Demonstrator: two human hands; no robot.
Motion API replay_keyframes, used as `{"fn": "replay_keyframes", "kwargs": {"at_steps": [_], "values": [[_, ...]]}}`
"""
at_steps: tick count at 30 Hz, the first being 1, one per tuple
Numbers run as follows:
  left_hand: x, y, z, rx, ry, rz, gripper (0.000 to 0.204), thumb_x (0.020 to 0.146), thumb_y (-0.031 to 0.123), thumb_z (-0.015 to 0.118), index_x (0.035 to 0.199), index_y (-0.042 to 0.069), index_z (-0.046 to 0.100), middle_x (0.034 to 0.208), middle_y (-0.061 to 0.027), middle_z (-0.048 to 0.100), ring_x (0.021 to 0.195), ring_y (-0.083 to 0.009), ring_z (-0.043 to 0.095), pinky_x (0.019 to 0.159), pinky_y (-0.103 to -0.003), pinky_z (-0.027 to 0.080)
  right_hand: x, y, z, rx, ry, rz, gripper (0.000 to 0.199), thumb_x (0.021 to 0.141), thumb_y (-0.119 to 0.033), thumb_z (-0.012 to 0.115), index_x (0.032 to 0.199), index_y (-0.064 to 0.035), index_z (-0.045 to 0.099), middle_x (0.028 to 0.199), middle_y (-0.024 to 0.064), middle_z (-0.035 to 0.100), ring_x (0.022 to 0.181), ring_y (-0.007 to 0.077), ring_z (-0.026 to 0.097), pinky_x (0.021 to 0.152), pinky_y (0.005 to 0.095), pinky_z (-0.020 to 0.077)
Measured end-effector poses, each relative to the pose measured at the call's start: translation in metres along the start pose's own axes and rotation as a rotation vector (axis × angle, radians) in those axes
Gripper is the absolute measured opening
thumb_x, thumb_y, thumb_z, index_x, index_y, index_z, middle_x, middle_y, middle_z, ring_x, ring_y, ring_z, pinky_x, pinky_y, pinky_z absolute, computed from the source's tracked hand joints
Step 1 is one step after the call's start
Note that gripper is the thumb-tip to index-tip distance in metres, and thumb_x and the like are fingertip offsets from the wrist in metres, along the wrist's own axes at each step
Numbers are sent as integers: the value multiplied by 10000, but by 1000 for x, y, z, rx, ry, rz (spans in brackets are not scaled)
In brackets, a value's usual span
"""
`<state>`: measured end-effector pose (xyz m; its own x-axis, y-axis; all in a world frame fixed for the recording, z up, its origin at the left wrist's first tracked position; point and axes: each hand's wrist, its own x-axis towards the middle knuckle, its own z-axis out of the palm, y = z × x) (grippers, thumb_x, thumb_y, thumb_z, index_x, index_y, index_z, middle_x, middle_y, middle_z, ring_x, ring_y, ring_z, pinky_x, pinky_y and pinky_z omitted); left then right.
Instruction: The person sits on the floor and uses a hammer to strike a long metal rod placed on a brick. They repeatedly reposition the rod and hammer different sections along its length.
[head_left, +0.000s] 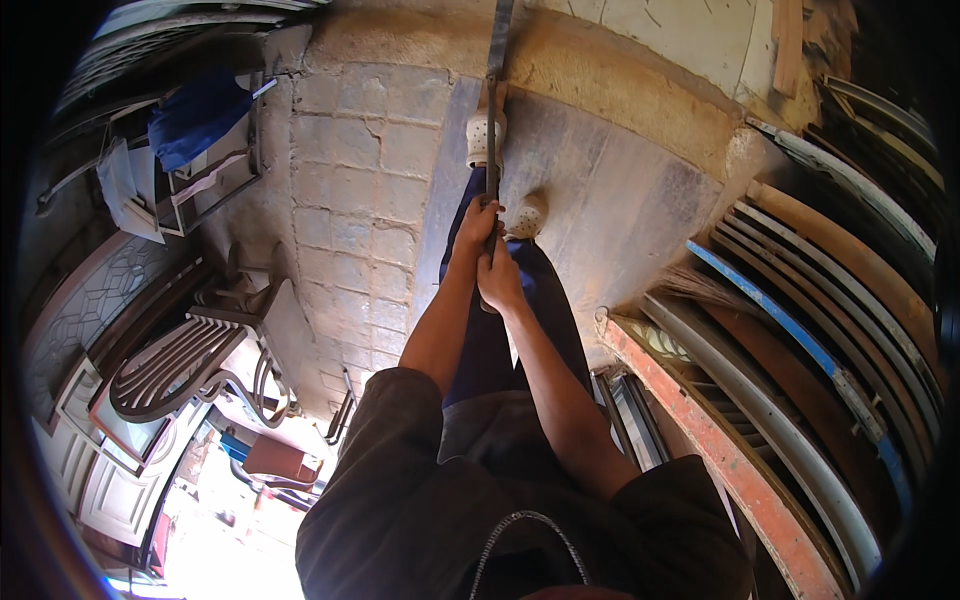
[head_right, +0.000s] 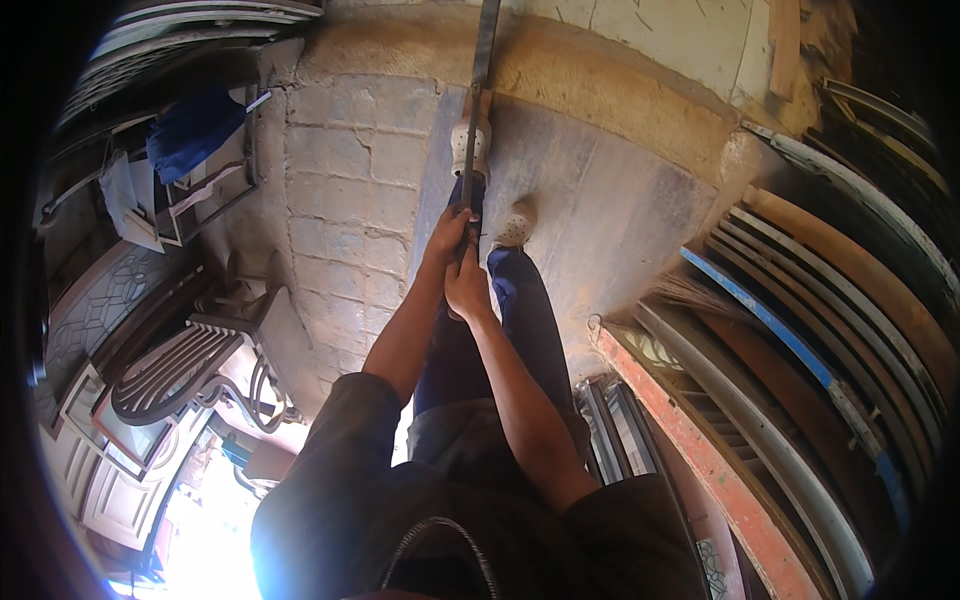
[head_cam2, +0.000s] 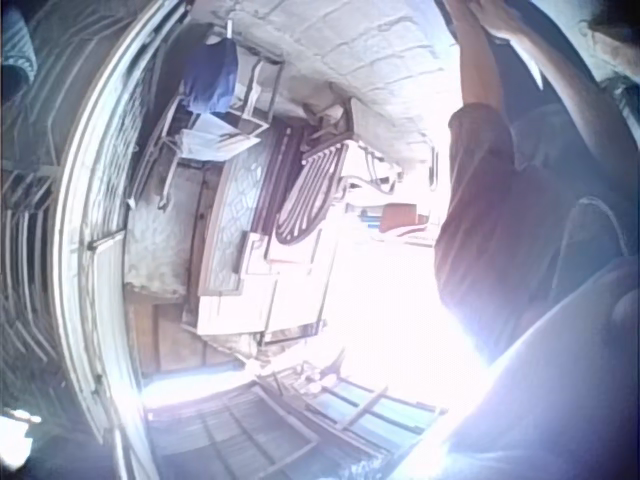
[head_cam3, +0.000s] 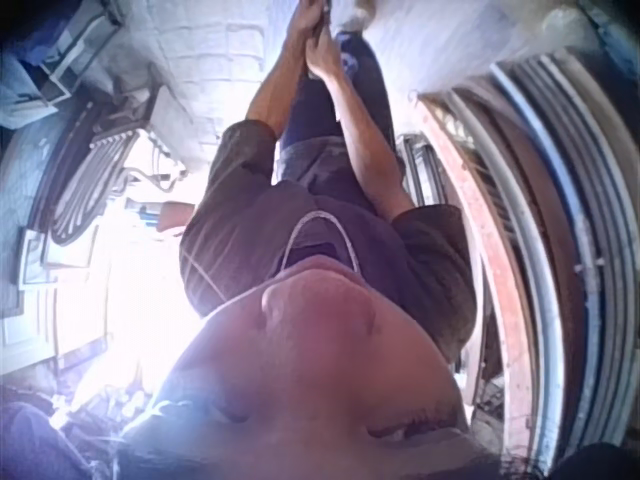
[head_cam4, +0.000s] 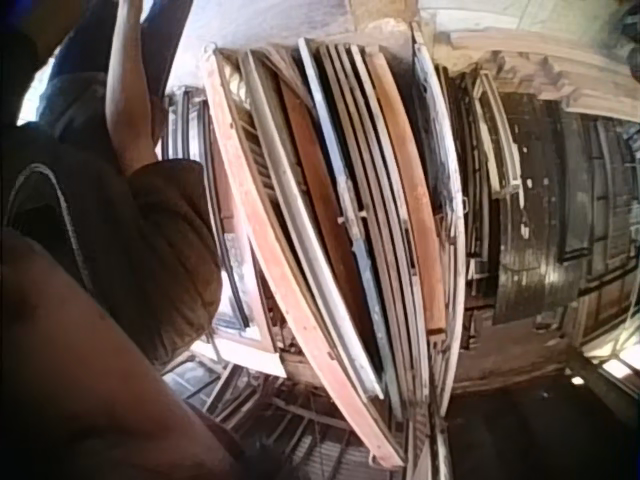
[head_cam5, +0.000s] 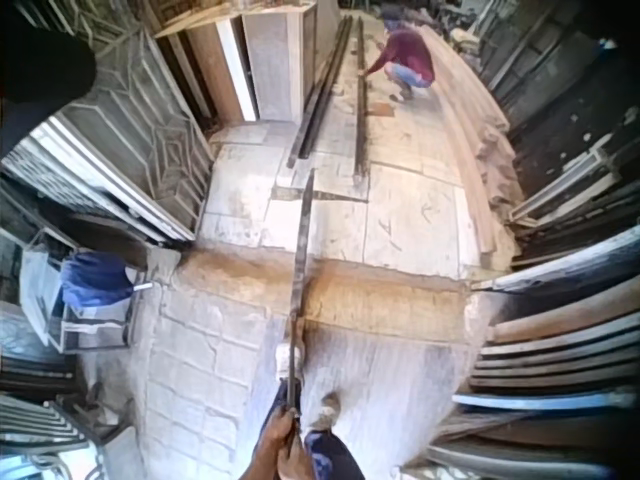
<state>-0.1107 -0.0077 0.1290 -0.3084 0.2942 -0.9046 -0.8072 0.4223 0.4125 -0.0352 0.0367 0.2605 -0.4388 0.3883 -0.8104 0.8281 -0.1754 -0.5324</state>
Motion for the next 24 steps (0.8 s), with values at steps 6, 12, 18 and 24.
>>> {"fn": "replay_keyframes", "kwargs": {"at_steps": [6,12,18,24], "values": [[-19,-37,-25,468,51,169,544,943,275,527,1337,-69,376,1146,-214,573,867,-244,647,796,-351,519,-8,40,34,-23,18,11,509,945,-201,411,1398,-31,255,931,326,622,871,486,608,760,550,481],[-54,-69,-62,551,56,163,543,958,337,520,1336,-40,420,1189,-204,589,1012,-248,620,887,-346,480,-8,68,62,-12,-11,156,431,953,-225,417,1312,-13,309,897,315,632,891,490,609,754,553,473],[-108,-97,-88,229,225,-104,542,1001,426,382,1256,-31,522,1102,-169,633,994,-220,606,882,-316,465,-4,87,98,43,111,130,448,979,-253,395,1338,7,330,798,315,631,785,478,627,646,544,499],[-140,-132,-106,-152,158,-180,622,1023,451,276,1334,-52,469,1223,-166,588,1103,-204,554,947,-300,420,-11,63,132,-114,186,210,432,982,-262,397,1336,-18,359,839,272,652,812,454,638,704,536,502]]}}
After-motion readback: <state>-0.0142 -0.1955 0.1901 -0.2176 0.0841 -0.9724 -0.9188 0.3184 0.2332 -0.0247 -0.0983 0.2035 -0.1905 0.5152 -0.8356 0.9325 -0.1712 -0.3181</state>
